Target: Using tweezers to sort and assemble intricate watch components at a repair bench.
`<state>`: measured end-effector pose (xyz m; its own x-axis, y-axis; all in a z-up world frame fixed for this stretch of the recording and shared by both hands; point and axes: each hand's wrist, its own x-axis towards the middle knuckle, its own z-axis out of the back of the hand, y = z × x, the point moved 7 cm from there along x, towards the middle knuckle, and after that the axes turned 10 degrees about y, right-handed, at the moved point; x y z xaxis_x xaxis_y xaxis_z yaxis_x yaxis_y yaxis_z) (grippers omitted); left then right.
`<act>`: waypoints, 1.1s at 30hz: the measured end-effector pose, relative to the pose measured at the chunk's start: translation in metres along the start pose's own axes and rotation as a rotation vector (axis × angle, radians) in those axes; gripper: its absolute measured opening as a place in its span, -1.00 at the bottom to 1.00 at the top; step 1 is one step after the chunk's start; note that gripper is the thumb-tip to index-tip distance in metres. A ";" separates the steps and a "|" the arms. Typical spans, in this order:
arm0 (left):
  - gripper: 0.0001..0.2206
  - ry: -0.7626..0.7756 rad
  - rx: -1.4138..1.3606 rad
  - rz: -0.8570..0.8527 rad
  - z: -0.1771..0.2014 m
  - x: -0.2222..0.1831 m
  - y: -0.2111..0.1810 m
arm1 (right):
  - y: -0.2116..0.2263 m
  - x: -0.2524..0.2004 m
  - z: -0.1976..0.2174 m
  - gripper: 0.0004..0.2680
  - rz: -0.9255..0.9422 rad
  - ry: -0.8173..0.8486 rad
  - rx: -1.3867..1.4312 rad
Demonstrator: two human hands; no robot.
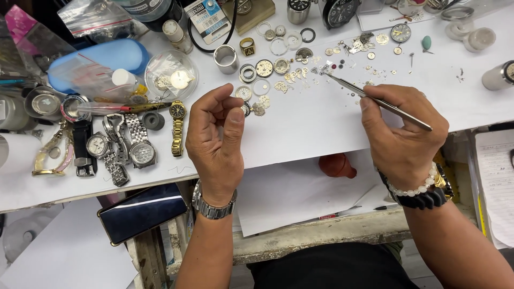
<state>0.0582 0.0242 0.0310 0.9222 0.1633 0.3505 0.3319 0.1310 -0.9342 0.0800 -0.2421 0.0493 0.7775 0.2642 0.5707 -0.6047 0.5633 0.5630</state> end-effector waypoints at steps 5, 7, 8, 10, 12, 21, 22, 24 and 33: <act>-0.67 -0.002 0.016 -0.014 0.000 0.000 0.001 | -0.002 -0.005 0.007 -0.93 0.011 -0.018 0.006; -0.68 0.002 0.009 -0.013 0.000 0.000 0.002 | -0.008 -0.011 0.015 -0.93 0.020 -0.031 -0.006; -0.67 0.002 0.016 -0.025 0.001 0.000 0.001 | -0.012 -0.015 0.021 -0.93 0.025 -0.044 -0.002; -0.66 0.012 0.010 -0.036 -0.001 0.001 0.001 | -0.019 -0.024 0.033 -0.93 0.025 -0.058 -0.012; -0.69 0.000 0.071 -0.068 -0.001 0.001 -0.002 | -0.035 -0.036 0.046 -0.91 -0.137 -0.101 0.021; -0.68 -0.016 0.038 -0.047 -0.002 0.000 0.004 | -0.045 -0.044 0.049 -0.93 -0.200 -0.167 0.049; -0.68 -0.013 0.038 -0.049 -0.003 0.001 0.004 | -0.046 -0.044 0.049 -0.93 -0.200 -0.170 0.048; -0.68 -0.016 0.028 -0.040 -0.002 0.000 0.005 | -0.047 -0.045 0.051 -0.94 -0.204 -0.169 0.018; -0.67 -0.026 0.039 -0.035 -0.002 0.000 0.007 | -0.052 -0.052 0.048 -0.93 -0.190 -0.131 0.037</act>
<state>0.0604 0.0229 0.0245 0.9046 0.1837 0.3847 0.3551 0.1748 -0.9183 0.0630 -0.3227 0.0187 0.8504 0.0504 0.5237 -0.4572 0.5635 0.6881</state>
